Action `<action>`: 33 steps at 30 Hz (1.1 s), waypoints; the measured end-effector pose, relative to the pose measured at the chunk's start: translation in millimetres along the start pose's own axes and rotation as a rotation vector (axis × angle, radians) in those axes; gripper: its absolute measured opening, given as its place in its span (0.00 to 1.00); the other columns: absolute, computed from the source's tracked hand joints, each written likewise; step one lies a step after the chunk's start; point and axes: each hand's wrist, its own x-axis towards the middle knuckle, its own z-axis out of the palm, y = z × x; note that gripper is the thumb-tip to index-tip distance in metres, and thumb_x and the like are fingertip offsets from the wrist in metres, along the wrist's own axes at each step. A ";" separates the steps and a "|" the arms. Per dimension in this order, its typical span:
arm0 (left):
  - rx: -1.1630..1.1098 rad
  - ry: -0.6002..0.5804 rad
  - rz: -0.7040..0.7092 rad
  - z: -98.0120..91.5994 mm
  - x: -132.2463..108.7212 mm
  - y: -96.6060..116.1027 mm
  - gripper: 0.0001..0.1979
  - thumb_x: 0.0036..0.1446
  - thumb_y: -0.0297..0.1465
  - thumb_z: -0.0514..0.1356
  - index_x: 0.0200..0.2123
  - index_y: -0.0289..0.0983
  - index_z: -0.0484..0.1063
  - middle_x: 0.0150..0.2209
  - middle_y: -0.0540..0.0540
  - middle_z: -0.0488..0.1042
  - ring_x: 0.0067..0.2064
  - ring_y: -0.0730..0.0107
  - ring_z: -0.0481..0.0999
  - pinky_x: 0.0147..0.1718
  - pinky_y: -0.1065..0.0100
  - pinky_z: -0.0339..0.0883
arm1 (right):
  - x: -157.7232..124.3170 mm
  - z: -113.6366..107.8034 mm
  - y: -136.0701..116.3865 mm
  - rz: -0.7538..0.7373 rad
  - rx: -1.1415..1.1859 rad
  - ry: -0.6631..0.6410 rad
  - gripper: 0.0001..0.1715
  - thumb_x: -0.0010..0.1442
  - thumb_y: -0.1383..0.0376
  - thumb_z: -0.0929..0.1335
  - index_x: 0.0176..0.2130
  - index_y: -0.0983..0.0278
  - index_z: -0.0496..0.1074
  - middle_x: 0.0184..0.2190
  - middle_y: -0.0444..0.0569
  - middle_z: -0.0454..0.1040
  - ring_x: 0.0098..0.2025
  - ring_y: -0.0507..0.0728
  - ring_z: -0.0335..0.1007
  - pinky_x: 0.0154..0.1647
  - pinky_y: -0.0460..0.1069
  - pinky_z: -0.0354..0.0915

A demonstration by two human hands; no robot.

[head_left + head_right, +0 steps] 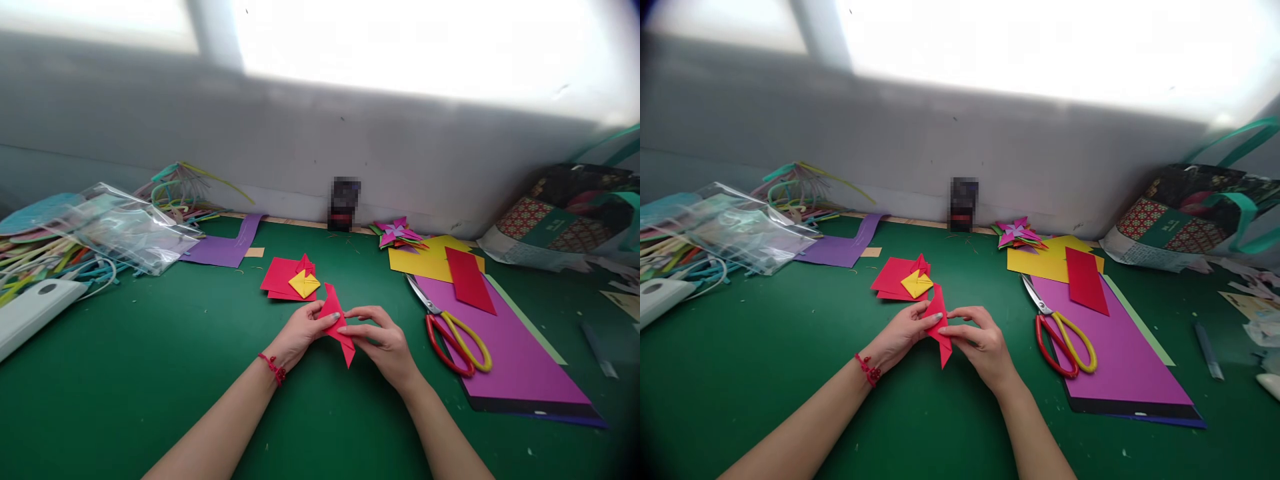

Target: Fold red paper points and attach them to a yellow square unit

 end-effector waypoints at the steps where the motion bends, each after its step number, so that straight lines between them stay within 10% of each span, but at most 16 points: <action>1: 0.002 -0.014 -0.008 -0.9 0.2 0.2 0.11 0.47 0.31 0.62 0.35 0.33 0.68 0.35 0.45 0.71 0.38 0.68 0.70 0.40 0.66 0.63 | 0.2 -0.9 -0.1 0.000 0.001 -0.007 0.15 0.55 0.70 0.65 0.39 0.52 0.73 0.40 0.46 0.68 0.43 0.57 0.63 0.42 0.53 0.65; 14: 0.027 -0.003 -0.026 -4.4 2.2 -1.4 0.12 0.43 0.30 0.64 0.32 0.33 0.69 0.33 0.46 0.70 0.35 0.70 0.69 0.37 0.68 0.63 | -2.0 -5.8 5.2 0.001 -0.051 -0.015 0.13 0.55 0.69 0.65 0.38 0.54 0.73 0.38 0.48 0.66 0.42 0.56 0.63 0.42 0.52 0.63; 33: 0.069 0.153 0.069 3.0 4.1 -7.5 0.11 0.43 0.31 0.64 0.28 0.34 0.65 0.30 0.49 0.69 0.35 0.71 0.69 0.38 0.68 0.63 | 7.0 23.4 -13.9 0.378 0.335 0.223 0.03 0.54 0.65 0.66 0.30 0.62 0.66 0.32 0.47 0.65 0.36 0.54 0.64 0.34 0.48 0.64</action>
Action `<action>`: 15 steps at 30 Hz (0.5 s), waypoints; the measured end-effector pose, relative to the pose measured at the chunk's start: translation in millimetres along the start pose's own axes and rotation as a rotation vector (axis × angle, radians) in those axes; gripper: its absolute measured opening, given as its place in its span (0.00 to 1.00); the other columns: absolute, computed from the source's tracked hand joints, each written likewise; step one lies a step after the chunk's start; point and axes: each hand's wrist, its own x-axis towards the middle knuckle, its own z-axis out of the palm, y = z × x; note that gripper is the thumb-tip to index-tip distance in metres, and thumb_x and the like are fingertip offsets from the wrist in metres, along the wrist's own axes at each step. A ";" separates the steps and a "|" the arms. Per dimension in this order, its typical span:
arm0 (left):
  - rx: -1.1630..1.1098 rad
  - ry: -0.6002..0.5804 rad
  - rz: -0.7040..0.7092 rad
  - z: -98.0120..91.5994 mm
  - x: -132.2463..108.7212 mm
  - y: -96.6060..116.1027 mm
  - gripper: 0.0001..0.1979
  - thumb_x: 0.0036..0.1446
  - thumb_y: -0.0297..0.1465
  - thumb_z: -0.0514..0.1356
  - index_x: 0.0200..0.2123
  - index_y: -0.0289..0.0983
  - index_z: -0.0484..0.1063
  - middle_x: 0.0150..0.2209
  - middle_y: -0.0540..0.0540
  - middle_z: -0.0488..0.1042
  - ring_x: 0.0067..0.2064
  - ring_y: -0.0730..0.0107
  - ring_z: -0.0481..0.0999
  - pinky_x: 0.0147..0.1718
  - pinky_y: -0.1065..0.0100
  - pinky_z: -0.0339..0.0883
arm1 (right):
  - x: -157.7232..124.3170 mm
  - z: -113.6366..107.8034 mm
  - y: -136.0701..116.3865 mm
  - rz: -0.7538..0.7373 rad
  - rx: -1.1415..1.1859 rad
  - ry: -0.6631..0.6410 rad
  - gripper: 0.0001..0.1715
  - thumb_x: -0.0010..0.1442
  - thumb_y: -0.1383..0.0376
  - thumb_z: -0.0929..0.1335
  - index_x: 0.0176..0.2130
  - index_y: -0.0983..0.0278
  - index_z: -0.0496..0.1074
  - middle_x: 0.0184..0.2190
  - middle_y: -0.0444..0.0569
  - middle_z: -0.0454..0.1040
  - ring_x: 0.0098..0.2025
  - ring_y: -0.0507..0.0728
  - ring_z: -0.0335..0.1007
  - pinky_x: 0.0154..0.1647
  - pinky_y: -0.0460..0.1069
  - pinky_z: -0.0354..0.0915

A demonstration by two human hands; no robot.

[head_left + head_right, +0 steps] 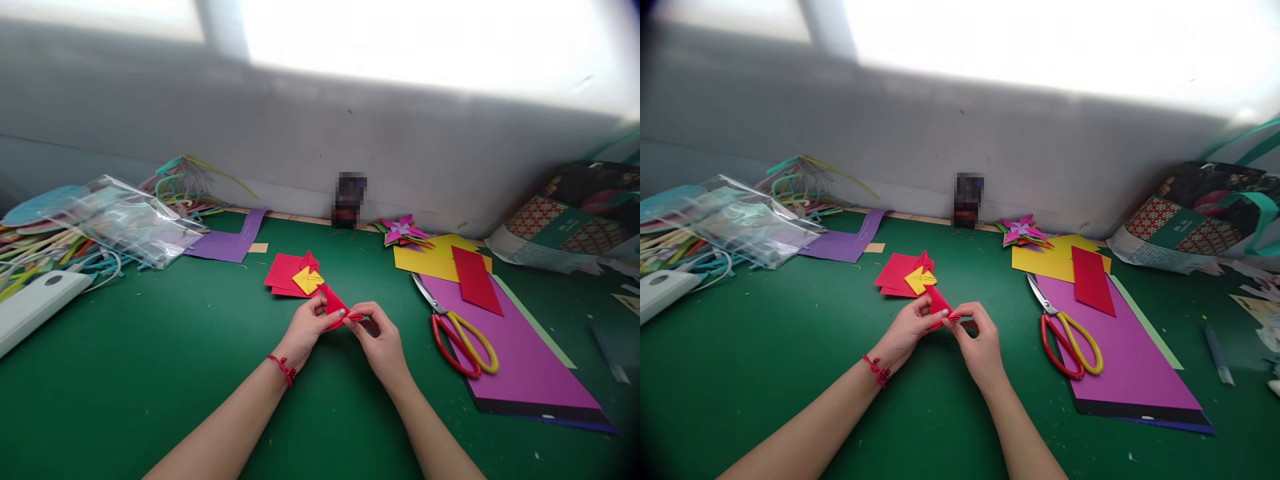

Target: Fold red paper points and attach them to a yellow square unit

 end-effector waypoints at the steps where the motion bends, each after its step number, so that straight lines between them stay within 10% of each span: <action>1: 0.005 0.001 0.013 -0.2 0.3 -0.9 0.11 0.44 0.31 0.63 0.29 0.34 0.66 0.31 0.48 0.69 0.36 0.71 0.69 0.37 0.68 0.63 | 0.0 0.5 -0.3 0.003 0.002 0.007 0.03 0.54 0.65 0.66 0.30 0.62 0.66 0.32 0.47 0.65 0.36 0.54 0.64 0.34 0.48 0.64; 15: -0.179 -0.086 0.003 9.7 -6.2 3.3 0.15 0.51 0.40 0.56 0.34 0.33 0.69 0.38 0.43 0.72 0.44 0.62 0.70 0.45 0.60 0.62 | 5.3 -2.4 9.0 0.055 0.070 0.166 0.07 0.51 0.62 0.67 0.26 0.63 0.66 0.29 0.46 0.68 0.33 0.54 0.64 0.34 0.48 0.63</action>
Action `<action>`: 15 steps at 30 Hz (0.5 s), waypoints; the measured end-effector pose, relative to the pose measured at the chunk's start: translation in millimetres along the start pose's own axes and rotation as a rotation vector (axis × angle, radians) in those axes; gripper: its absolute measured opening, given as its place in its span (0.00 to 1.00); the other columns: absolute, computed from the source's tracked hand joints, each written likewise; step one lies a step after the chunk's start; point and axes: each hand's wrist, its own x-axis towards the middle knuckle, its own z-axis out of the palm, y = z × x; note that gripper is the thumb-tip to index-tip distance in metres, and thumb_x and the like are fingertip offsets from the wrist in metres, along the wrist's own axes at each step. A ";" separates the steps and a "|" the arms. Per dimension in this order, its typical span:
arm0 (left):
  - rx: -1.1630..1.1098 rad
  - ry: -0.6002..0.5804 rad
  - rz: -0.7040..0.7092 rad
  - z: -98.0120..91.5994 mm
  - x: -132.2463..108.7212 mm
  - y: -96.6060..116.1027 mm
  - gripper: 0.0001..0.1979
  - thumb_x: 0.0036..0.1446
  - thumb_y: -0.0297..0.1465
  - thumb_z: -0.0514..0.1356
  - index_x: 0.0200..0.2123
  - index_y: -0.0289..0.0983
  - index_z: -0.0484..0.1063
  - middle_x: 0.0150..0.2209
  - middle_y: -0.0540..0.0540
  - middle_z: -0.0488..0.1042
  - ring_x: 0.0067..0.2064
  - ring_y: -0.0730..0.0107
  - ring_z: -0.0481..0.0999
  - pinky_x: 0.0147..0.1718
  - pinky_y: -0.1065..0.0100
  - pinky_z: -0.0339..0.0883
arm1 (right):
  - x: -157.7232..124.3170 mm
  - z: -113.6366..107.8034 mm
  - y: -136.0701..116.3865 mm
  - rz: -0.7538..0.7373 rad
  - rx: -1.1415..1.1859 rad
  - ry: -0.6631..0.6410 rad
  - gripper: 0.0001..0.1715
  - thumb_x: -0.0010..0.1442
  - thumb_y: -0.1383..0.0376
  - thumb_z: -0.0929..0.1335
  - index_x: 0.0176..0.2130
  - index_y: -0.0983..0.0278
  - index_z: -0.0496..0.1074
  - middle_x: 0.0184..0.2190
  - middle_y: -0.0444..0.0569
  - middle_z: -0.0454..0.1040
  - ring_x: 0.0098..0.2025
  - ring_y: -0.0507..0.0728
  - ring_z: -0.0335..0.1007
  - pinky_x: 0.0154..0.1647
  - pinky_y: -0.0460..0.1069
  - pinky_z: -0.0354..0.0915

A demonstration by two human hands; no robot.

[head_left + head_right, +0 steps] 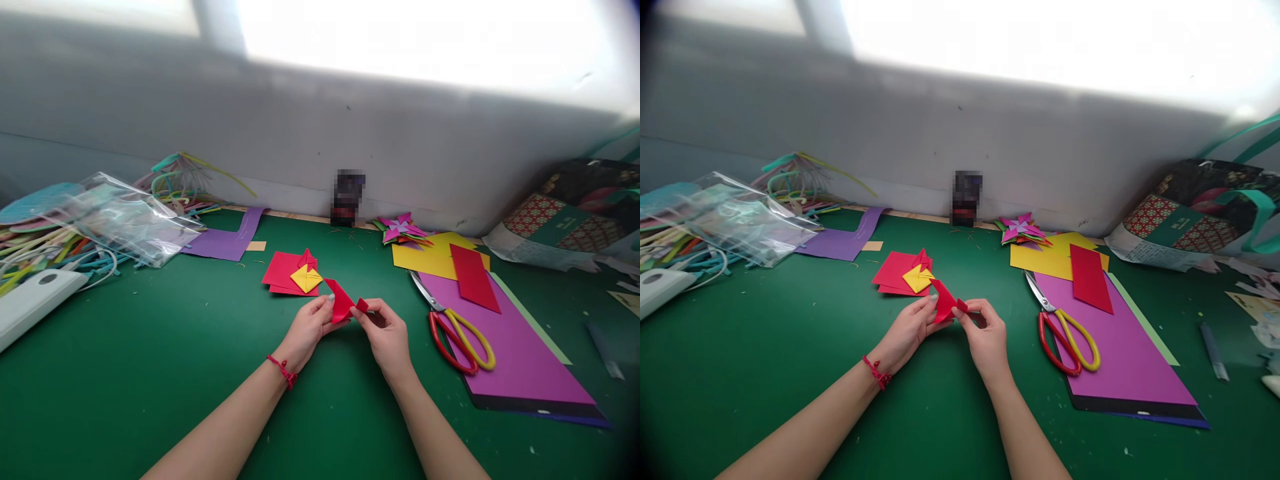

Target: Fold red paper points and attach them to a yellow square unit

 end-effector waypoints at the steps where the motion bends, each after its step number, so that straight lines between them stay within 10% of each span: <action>1: 0.001 -0.013 -0.013 1.0 -0.3 1.1 0.16 0.52 0.40 0.55 0.36 0.33 0.70 0.40 0.42 0.72 0.45 0.61 0.69 0.46 0.59 0.62 | 1.2 -1.8 1.1 -0.013 0.001 0.019 0.08 0.50 0.62 0.68 0.26 0.63 0.66 0.29 0.46 0.68 0.33 0.54 0.65 0.34 0.48 0.63; 15: 0.101 -0.039 -0.055 -1.5 1.4 -5.5 0.15 0.47 0.35 0.61 0.35 0.32 0.66 0.39 0.39 0.74 0.43 0.59 0.73 0.44 0.60 0.65 | 2.4 -3.6 0.8 0.059 0.163 0.021 0.07 0.47 0.64 0.70 0.25 0.63 0.68 0.31 0.46 0.72 0.35 0.55 0.69 0.37 0.51 0.66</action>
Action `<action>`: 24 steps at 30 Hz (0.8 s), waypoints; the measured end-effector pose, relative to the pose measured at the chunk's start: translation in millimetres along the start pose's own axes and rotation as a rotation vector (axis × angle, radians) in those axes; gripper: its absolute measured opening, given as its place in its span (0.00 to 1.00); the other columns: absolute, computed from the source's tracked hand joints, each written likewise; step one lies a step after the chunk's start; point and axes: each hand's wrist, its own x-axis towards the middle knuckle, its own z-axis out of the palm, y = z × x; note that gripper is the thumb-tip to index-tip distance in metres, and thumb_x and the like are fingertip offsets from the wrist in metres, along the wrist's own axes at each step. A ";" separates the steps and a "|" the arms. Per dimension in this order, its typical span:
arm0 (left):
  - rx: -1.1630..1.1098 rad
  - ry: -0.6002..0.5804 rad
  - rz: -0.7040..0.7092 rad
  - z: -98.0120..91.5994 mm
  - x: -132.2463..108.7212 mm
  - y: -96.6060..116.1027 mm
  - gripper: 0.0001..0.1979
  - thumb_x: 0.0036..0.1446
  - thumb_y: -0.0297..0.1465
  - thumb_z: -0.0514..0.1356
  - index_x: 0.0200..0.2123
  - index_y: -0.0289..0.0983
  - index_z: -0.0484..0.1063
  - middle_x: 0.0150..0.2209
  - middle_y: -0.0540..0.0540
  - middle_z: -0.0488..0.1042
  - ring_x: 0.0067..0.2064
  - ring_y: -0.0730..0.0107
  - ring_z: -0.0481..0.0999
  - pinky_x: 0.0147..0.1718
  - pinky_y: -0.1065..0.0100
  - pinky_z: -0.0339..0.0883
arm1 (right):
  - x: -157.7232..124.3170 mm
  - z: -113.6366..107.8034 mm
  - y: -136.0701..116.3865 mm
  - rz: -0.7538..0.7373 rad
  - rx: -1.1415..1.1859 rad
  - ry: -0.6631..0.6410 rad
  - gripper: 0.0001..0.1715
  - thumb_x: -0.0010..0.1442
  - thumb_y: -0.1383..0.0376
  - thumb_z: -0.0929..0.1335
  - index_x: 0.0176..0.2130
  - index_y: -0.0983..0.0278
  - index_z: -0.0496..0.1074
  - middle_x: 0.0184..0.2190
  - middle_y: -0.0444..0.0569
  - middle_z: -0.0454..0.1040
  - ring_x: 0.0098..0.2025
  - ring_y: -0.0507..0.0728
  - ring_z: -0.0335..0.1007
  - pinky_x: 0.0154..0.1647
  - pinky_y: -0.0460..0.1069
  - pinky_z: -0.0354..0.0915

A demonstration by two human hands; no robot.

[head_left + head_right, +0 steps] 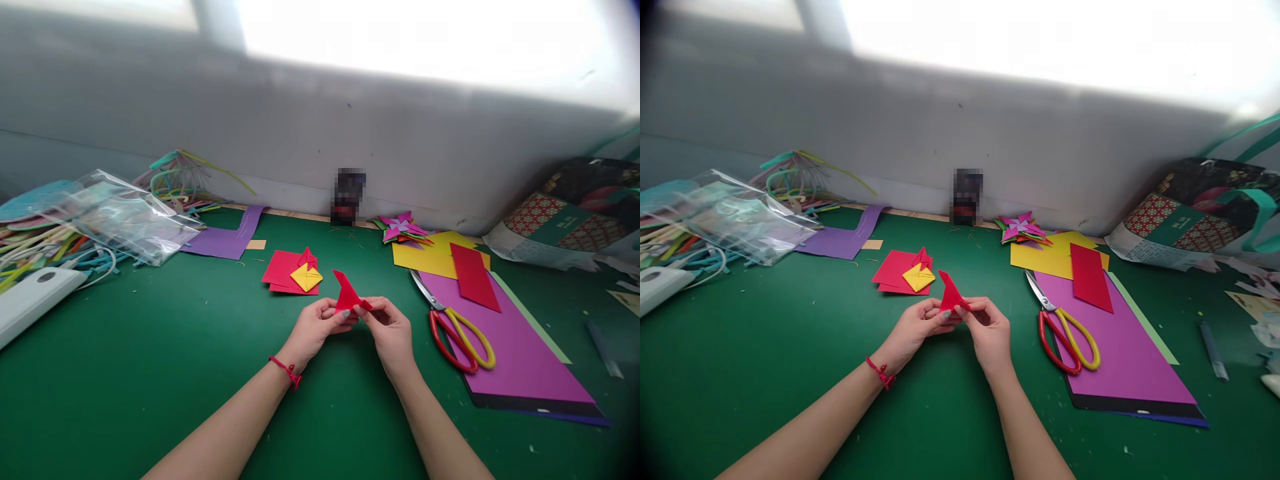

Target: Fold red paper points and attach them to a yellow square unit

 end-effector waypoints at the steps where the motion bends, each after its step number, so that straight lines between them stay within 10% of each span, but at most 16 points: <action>1: -0.002 0.006 -0.001 0.2 -0.1 -0.3 0.14 0.47 0.35 0.61 0.35 0.32 0.66 0.39 0.39 0.74 0.43 0.59 0.73 0.44 0.60 0.65 | -0.2 0.4 0.1 0.009 -0.008 0.010 0.07 0.47 0.63 0.70 0.25 0.64 0.68 0.30 0.46 0.72 0.34 0.55 0.69 0.37 0.51 0.66; 24: -0.049 -0.007 -0.055 -5.2 -0.3 5.3 0.16 0.47 0.37 0.61 0.36 0.31 0.68 0.39 0.37 0.74 0.43 0.59 0.72 0.46 0.59 0.62 | 1.1 -2.2 -1.9 0.025 -0.006 -0.049 0.06 0.47 0.64 0.70 0.26 0.64 0.69 0.35 0.50 0.73 0.38 0.58 0.70 0.38 0.54 0.67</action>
